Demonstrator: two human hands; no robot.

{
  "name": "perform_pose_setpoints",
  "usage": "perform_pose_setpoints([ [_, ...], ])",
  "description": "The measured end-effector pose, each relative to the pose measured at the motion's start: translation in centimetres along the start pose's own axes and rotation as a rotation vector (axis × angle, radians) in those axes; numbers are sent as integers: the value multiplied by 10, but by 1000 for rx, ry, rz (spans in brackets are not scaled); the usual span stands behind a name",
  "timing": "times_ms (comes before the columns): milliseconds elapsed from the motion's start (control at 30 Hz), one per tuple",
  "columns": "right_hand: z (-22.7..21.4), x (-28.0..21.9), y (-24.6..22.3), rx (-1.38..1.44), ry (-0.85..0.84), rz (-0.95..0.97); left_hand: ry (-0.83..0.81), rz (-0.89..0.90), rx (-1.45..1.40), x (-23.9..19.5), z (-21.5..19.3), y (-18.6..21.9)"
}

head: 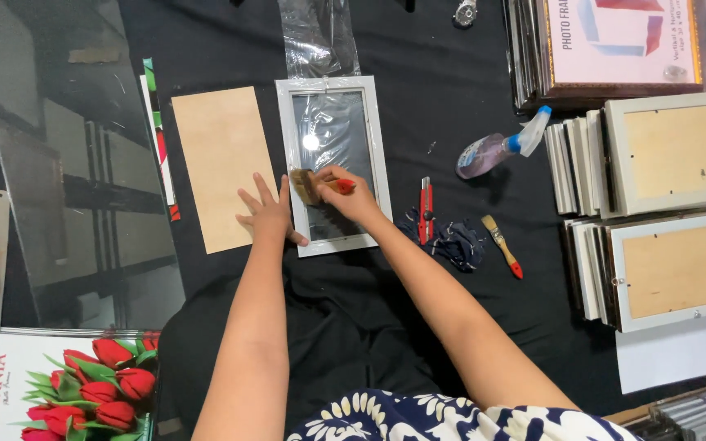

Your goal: The person removes the backboard and protective film from a photo frame, then uses a brush to wipe the glass surface. They handle the frame, backboard, and brush while working at a table with other frames and supplies nearby.

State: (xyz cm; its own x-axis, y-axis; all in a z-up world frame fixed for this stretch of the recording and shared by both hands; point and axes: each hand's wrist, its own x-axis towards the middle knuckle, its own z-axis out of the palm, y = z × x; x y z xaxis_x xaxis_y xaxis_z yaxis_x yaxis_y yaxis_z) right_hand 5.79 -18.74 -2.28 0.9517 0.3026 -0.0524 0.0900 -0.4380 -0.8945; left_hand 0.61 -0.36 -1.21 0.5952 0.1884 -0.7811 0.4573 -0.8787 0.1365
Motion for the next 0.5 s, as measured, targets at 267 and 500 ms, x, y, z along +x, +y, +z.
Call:
perform_pose_setpoints([
  [267, -48, 41, -18, -577, 330, -54, 18, -16, 6, 12, 10, 3],
  [500, 1, 83, 20, 92, 133, 230, -7, -38, 22, 7, 8, 5],
])
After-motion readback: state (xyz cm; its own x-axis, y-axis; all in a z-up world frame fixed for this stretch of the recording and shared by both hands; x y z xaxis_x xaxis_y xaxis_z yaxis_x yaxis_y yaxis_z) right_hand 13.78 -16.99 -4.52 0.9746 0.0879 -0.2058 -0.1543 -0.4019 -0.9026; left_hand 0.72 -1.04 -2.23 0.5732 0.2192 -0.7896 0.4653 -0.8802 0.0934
